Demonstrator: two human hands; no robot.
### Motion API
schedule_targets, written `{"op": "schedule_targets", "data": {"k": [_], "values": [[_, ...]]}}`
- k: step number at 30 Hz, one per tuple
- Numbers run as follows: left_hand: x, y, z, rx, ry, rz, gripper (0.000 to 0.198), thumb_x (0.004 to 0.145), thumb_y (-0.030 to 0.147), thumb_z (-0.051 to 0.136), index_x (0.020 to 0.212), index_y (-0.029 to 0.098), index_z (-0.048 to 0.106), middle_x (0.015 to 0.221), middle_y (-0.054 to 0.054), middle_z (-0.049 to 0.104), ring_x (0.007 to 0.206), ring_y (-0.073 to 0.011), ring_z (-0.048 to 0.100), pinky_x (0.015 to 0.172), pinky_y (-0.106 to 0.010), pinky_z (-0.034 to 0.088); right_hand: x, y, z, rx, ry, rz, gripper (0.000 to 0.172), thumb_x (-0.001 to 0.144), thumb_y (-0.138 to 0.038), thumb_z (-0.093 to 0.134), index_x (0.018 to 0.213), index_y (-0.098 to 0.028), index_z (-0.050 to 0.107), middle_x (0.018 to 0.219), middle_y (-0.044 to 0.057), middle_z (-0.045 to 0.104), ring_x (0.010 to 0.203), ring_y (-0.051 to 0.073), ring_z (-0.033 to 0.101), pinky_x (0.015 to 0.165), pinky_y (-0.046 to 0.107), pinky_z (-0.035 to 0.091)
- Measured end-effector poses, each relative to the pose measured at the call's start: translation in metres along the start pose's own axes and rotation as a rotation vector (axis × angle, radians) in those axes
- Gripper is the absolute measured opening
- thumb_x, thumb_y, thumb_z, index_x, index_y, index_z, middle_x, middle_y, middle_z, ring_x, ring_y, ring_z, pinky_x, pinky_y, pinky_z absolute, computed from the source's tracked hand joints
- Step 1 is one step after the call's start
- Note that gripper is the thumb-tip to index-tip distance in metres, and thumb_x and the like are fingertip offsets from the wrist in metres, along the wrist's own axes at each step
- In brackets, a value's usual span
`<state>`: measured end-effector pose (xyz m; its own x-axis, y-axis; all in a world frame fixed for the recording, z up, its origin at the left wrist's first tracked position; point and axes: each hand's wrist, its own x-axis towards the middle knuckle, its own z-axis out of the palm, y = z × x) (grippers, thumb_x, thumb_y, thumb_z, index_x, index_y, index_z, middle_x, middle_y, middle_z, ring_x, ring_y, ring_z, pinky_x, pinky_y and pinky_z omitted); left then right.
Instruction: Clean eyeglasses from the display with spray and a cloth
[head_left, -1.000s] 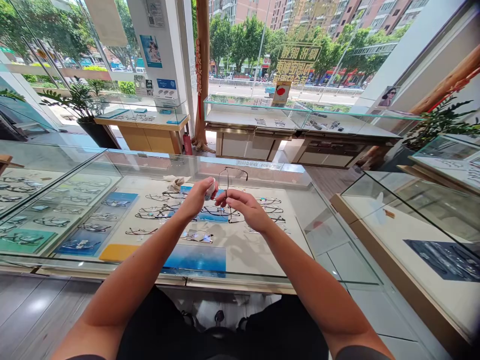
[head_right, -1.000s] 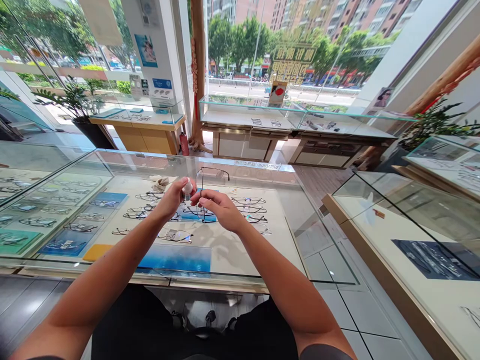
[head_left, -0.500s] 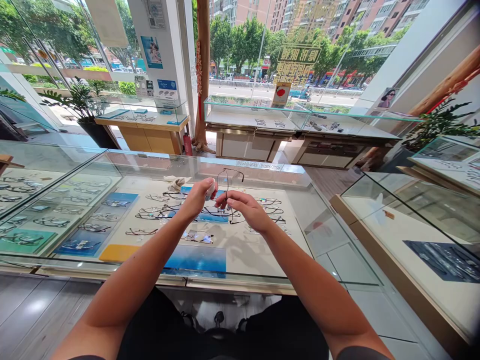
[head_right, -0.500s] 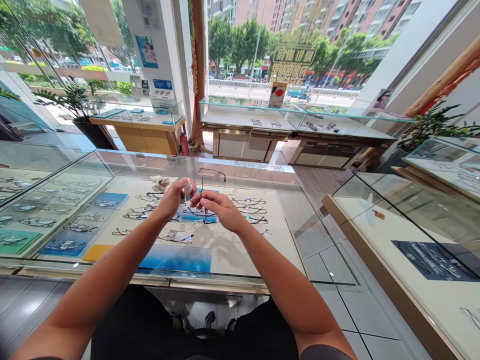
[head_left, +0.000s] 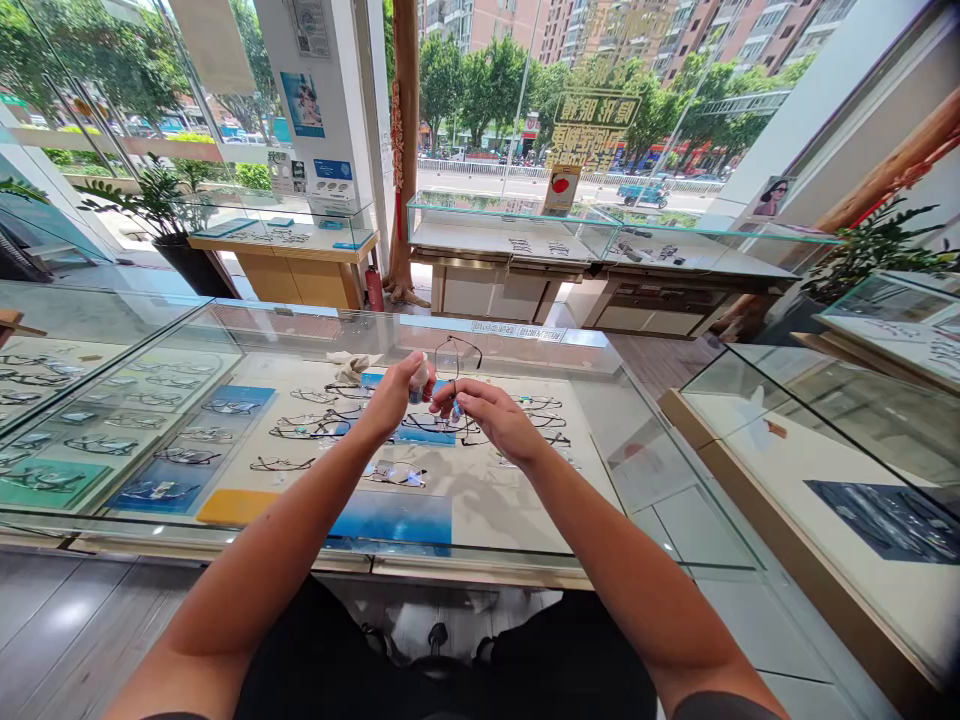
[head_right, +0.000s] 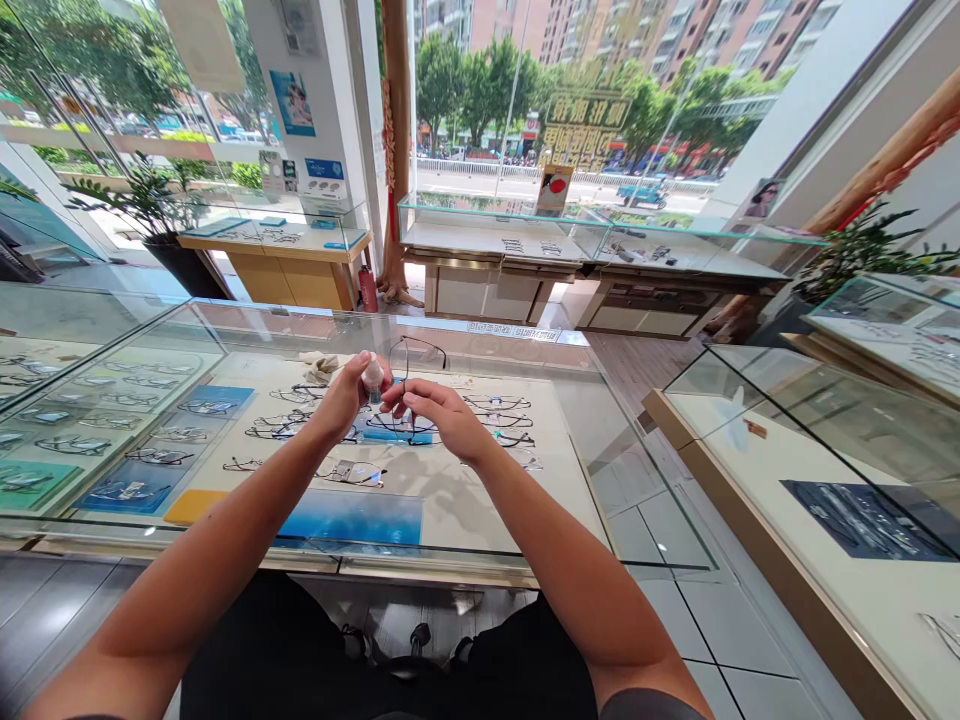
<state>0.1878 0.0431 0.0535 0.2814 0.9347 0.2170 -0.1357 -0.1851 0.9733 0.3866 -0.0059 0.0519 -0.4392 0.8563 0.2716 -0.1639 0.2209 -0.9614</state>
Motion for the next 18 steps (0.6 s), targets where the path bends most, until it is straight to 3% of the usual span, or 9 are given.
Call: {"op": "schedule_targets", "data": {"k": [4,8,13,18], "values": [[0.0,-0.001,0.003,-0.086,-0.044,-0.071,0.068,0.089,0.088,0.062,0.078,0.021,0.063,0.066,-0.001,0.058,0.06,-0.0173,0.055,0.063,-0.031,0.042,0.001,0.0,0.0,0.083,0.053,0.026,0.033,0.101,-0.051,0.07,0.11,-0.022,0.082,0.105,0.008,0.079,0.097,0.022,0.065,0.091,0.037,0.049],[0.001,0.0,0.003,-0.126,-0.013,-0.093,0.067,0.085,0.088,0.066,0.091,0.021,0.061,0.074,0.0,0.062,0.063,-0.0171,0.059,0.064,-0.031,0.047,0.001,-0.003,0.001,0.091,0.09,0.055,0.035,0.098,-0.053,0.071,0.108,-0.021,0.081,0.103,0.009,0.079,0.096,0.023,0.065,0.09,0.038,0.051],[-0.001,-0.001,-0.005,0.083,0.099,0.117,0.037,0.095,0.057,0.068,0.106,0.024,0.055,0.088,-0.001,0.068,0.08,-0.0201,0.062,0.075,-0.032,0.049,0.0,-0.007,0.002,0.148,0.075,0.092,0.036,0.097,-0.055,0.074,0.108,-0.021,0.082,0.103,0.009,0.081,0.094,0.022,0.067,0.088,0.037,0.052],[-0.009,0.008,-0.009,0.348,0.174,0.302,0.025,0.1,0.04,0.076,0.117,0.023,0.07,0.101,-0.004,0.07,0.091,-0.0228,0.06,0.087,-0.033,0.043,0.001,-0.01,0.003,0.202,0.083,0.103,0.036,0.096,-0.055,0.076,0.108,-0.021,0.083,0.105,0.01,0.082,0.09,0.02,0.066,0.082,0.034,0.052]]}}
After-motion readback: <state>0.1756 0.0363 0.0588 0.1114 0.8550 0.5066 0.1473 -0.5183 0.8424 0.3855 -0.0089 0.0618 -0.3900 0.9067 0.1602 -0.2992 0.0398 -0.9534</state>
